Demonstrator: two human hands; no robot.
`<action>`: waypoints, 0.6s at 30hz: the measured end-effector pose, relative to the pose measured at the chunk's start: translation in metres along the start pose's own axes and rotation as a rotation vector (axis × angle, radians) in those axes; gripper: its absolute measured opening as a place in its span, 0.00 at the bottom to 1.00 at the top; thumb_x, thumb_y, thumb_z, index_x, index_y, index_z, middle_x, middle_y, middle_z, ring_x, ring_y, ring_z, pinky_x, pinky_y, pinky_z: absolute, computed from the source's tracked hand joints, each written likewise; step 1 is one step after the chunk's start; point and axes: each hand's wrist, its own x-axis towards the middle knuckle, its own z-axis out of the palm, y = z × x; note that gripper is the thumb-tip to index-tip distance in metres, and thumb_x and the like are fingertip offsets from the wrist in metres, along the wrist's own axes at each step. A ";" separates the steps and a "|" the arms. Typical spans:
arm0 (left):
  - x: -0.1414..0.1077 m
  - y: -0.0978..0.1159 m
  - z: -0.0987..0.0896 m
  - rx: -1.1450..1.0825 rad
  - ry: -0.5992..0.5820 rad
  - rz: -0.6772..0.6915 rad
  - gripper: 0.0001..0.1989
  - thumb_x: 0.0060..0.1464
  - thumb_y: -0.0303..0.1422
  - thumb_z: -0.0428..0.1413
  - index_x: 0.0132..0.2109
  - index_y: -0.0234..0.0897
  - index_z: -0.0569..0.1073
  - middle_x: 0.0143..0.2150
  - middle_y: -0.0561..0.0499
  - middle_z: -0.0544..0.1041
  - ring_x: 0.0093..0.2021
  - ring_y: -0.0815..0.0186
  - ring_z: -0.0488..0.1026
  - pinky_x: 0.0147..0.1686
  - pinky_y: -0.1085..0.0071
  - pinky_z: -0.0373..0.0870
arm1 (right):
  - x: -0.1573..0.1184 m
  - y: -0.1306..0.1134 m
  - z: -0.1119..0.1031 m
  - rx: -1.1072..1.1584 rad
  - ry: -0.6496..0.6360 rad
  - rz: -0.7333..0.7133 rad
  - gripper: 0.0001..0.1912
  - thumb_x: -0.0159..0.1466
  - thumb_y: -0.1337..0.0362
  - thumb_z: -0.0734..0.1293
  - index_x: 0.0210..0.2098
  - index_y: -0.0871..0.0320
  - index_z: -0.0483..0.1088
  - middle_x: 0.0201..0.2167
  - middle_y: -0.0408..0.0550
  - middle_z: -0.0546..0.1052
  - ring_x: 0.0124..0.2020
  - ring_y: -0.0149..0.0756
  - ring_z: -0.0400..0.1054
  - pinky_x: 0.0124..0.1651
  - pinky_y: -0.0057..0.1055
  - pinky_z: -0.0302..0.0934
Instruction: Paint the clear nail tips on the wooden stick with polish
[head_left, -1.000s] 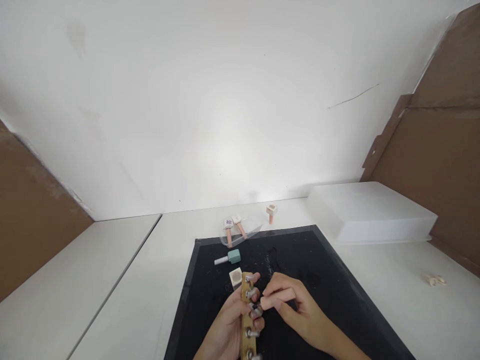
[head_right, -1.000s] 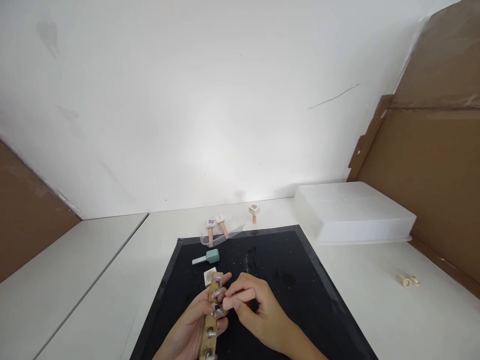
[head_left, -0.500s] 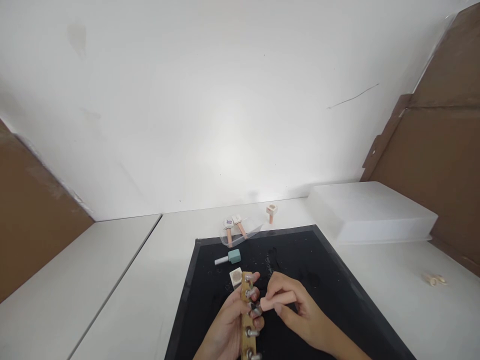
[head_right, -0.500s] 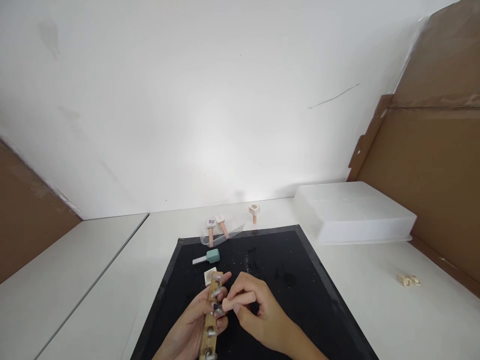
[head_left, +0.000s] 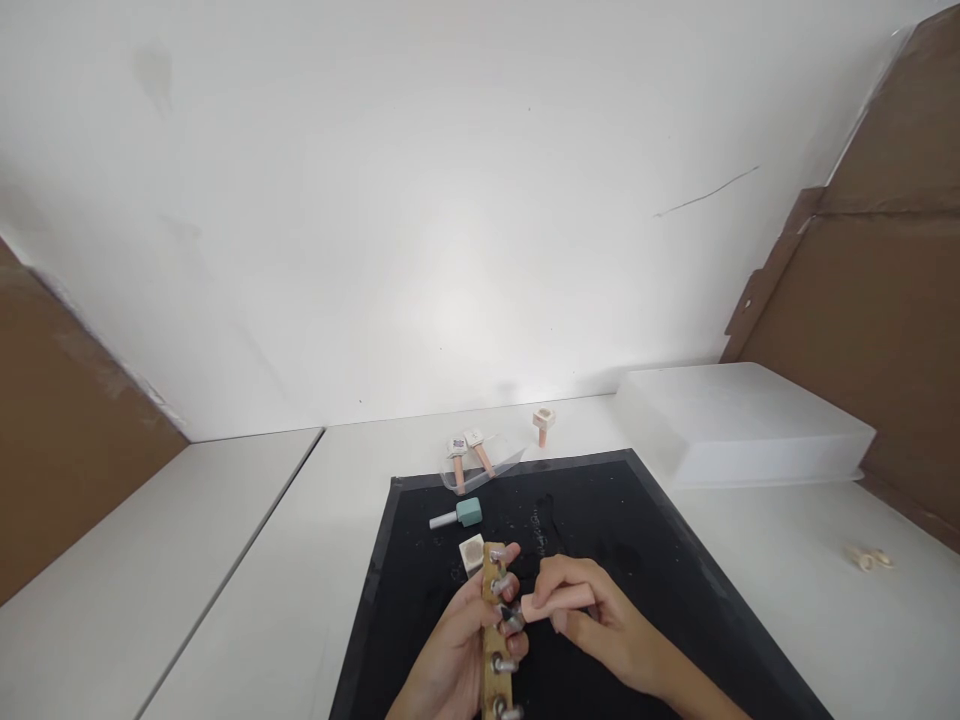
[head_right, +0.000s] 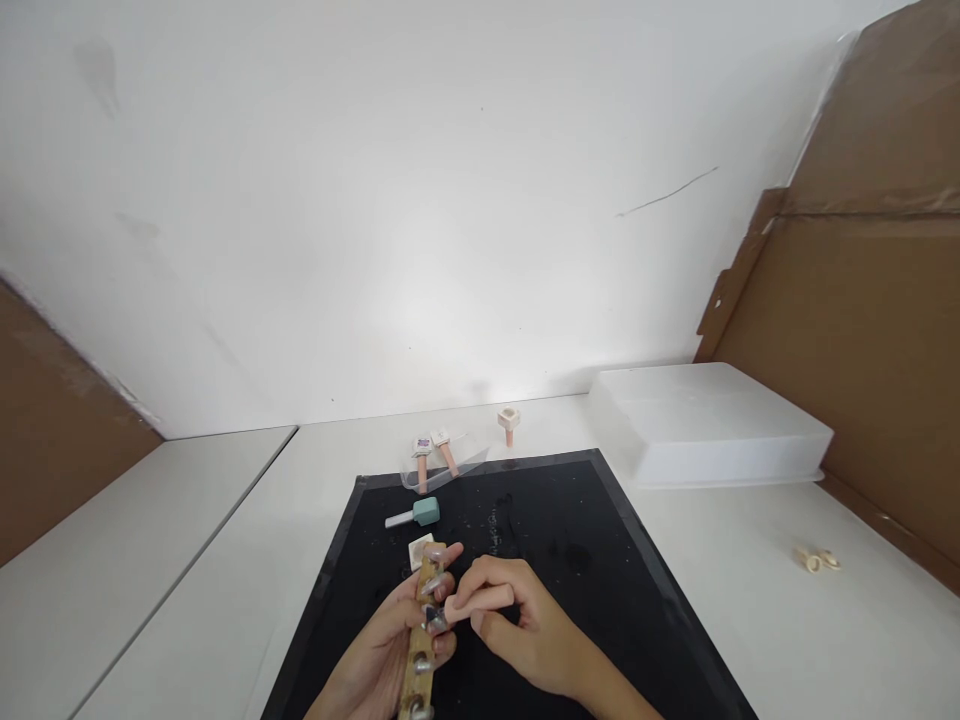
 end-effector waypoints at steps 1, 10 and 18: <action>0.000 0.000 0.000 0.003 0.005 0.000 0.23 0.40 0.17 0.50 0.45 0.35 0.72 0.29 0.55 0.65 0.23 0.76 0.59 0.25 0.73 0.57 | 0.001 0.000 0.000 0.023 -0.010 -0.001 0.06 0.61 0.64 0.61 0.33 0.57 0.70 0.29 0.46 0.74 0.29 0.33 0.67 0.34 0.29 0.59; -0.002 0.003 0.007 0.020 0.040 -0.005 0.22 0.38 0.18 0.53 0.43 0.36 0.74 0.29 0.55 0.64 0.23 0.76 0.58 0.26 0.73 0.57 | 0.006 -0.005 0.005 0.075 -0.027 0.090 0.11 0.62 0.60 0.61 0.26 0.59 0.67 0.23 0.41 0.65 0.23 0.28 0.58 0.28 0.25 0.55; -0.001 0.003 0.008 0.038 0.066 -0.011 0.21 0.37 0.18 0.53 0.41 0.37 0.75 0.29 0.56 0.63 0.22 0.77 0.57 0.26 0.74 0.57 | 0.008 -0.015 0.005 0.007 -0.030 0.173 0.04 0.58 0.65 0.63 0.28 0.59 0.65 0.23 0.41 0.65 0.25 0.29 0.58 0.29 0.26 0.58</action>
